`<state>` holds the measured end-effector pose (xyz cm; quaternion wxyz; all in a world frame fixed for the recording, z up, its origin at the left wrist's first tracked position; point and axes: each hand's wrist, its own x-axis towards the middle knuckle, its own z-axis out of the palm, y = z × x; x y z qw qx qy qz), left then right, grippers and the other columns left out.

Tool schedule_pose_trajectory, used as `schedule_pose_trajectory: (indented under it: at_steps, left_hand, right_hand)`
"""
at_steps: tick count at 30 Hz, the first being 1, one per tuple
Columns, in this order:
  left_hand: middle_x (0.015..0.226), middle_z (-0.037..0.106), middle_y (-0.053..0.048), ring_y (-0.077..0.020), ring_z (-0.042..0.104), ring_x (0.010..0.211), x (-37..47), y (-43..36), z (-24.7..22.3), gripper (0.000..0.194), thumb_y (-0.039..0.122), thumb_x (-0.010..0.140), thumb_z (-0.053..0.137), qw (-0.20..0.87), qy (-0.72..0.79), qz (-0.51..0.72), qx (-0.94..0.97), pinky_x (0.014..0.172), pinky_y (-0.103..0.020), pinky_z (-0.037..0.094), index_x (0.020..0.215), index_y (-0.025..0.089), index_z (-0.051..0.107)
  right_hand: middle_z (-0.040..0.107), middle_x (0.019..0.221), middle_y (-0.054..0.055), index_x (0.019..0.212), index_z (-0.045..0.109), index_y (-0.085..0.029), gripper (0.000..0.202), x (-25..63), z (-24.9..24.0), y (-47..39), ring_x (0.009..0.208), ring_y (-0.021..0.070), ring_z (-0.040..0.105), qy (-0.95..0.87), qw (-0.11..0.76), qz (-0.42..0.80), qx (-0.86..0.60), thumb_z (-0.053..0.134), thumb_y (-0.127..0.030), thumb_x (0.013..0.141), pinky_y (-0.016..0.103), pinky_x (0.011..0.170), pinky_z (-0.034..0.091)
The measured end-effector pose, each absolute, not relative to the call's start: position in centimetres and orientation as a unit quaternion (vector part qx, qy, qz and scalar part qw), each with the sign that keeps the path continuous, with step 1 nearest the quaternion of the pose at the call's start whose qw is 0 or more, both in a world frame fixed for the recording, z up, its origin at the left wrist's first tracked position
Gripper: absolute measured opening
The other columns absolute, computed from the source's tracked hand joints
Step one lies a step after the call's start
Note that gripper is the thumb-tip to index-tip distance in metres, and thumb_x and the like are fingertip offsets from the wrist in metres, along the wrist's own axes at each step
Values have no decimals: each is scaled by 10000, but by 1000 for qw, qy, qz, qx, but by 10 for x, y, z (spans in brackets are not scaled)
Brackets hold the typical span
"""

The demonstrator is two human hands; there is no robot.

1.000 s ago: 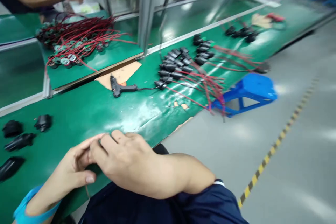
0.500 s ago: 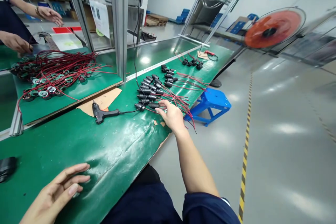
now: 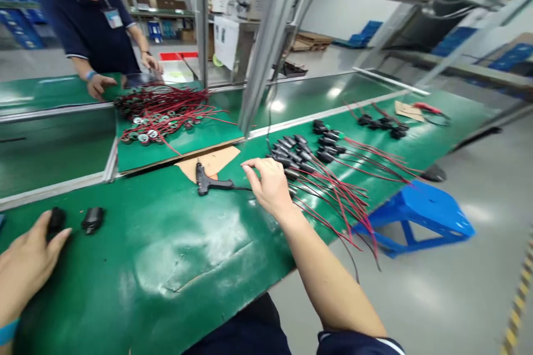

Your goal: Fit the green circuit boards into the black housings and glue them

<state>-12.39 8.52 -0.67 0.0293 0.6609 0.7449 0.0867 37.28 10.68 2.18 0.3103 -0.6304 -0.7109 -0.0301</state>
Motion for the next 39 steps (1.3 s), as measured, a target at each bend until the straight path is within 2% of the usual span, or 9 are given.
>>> schedule_pose_trajectory:
  at_steps: [2,4,7,11,14,17,22,30,39]
  left_hand:
    - [1364,596,-300,-444,709,1060,-118,81,-8,710,534,1015,302,-6,740,21,672,872,-540,571,1532,60,414]
    - [1357,594,-281,-425,709,1055,-110,78,-8,660,484,1029,272,-34,726,8,687,853,-500,573,1522,77,432]
    - [1236,659,-234,-381,728,925,-107,74,-5,582,455,1008,347,-25,708,27,705,740,-439,574,1452,113,504]
    - [1012,745,-121,-292,720,785,-107,74,5,358,499,909,550,70,699,140,697,689,-349,547,1084,204,656]
    - [793,729,-38,-230,659,635,-97,73,15,477,670,755,710,142,700,245,655,619,-301,514,938,232,673]
    - [854,715,-36,-214,650,676,-81,69,21,566,738,696,743,202,672,318,638,633,-294,517,954,235,738]
    - [1080,684,-67,-264,676,1048,-63,64,16,377,571,899,628,242,637,362,636,883,-332,527,1078,251,718]
    - [941,666,-62,-244,663,856,-46,62,19,326,534,950,546,266,639,371,619,781,-333,518,1010,227,636]
    - [745,588,20,-167,533,633,-34,58,22,307,512,954,570,356,635,363,581,638,-275,399,1058,225,604]
  right_hand:
    - [766,883,77,798,722,-210,376,346,27,144,909,242,663,-754,279,-4,-594,495,-404,1025,391,914,430]
    - [763,881,78,809,733,-209,344,316,30,182,905,242,657,-784,251,14,-567,522,-385,1016,379,892,430]
    - [762,996,69,990,748,-221,209,275,29,235,973,228,652,-809,221,26,-544,556,-301,1002,359,907,447]
    - [692,1198,75,1157,685,-194,231,246,27,291,1112,226,637,-810,204,9,-550,602,-344,1002,441,1002,497]
    - [636,1289,100,1242,636,-174,328,255,26,321,1132,240,639,-782,203,-19,-589,630,-385,991,478,975,545]
    - [632,1295,102,1272,622,-175,345,275,23,339,1115,238,647,-766,197,-34,-611,634,-373,990,464,947,564]
    - [627,1307,103,1283,617,-177,355,286,16,354,1129,244,643,-787,173,-37,-591,638,-372,987,472,956,560]
    - [675,1252,91,1205,668,-199,325,256,13,330,1210,271,576,-863,148,-15,-483,669,-394,945,470,1068,411]
    - [735,1081,117,1136,687,-168,307,220,47,286,979,249,648,-863,172,-42,-472,616,-419,975,328,812,419]
